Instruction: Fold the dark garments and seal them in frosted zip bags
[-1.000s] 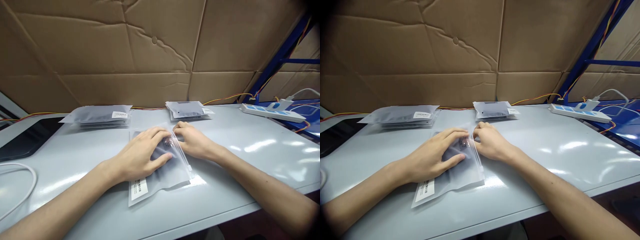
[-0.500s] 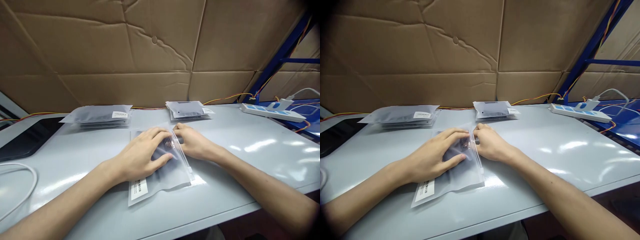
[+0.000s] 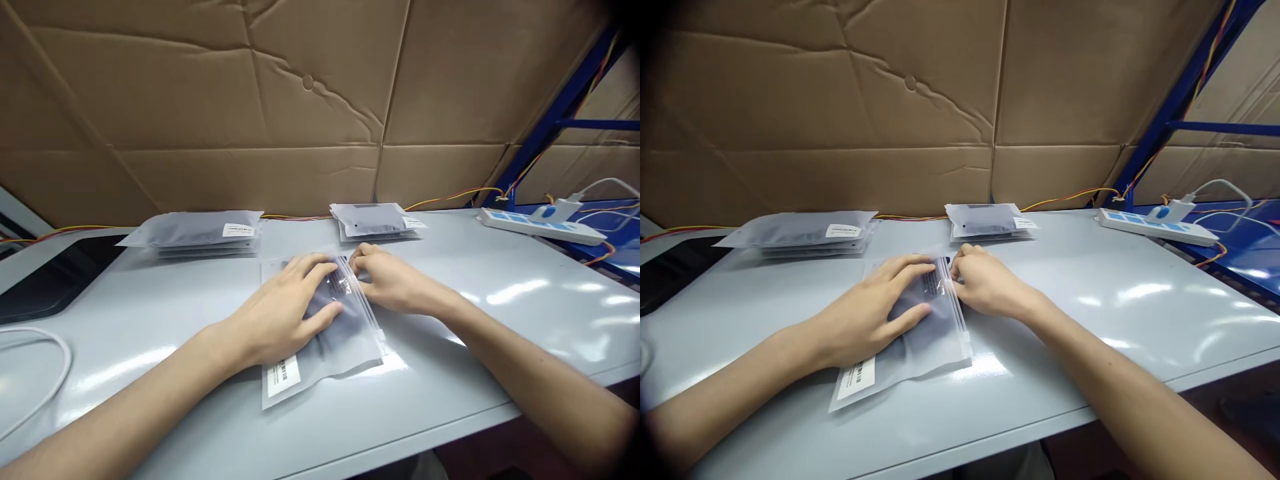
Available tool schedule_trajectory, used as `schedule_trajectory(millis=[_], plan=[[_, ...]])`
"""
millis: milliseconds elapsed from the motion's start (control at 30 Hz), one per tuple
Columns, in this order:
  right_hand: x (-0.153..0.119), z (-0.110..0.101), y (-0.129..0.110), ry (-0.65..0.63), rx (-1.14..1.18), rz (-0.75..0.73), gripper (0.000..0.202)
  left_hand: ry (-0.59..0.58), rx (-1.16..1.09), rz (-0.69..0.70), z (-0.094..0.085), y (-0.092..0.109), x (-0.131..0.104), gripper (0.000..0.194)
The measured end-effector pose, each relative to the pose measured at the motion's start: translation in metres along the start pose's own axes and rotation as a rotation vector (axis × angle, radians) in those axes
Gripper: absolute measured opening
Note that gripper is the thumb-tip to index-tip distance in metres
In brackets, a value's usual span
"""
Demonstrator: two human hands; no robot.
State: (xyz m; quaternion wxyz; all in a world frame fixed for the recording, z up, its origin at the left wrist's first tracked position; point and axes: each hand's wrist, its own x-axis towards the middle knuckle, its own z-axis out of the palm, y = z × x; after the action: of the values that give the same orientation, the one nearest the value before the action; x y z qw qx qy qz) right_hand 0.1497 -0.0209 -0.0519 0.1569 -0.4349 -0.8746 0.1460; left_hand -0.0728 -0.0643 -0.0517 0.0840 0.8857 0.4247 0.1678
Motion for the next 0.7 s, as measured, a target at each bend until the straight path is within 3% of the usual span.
schedule_trajectory(millis=[233,500,700], plan=[[0.000,-0.014,0.019,0.008,-0.302,0.149,0.022,-0.107,0.049,-0.076,0.011,-0.006,0.001,0.063],[0.002,-0.025,0.038,0.016,-0.605,0.301,0.026,-0.139,0.061,-0.067,0.012,-0.008,0.001,0.067],[0.001,-0.028,0.037,0.078,-0.604,0.412,0.025,-0.214,0.089,-0.110,0.006,-0.009,0.000,0.065]])
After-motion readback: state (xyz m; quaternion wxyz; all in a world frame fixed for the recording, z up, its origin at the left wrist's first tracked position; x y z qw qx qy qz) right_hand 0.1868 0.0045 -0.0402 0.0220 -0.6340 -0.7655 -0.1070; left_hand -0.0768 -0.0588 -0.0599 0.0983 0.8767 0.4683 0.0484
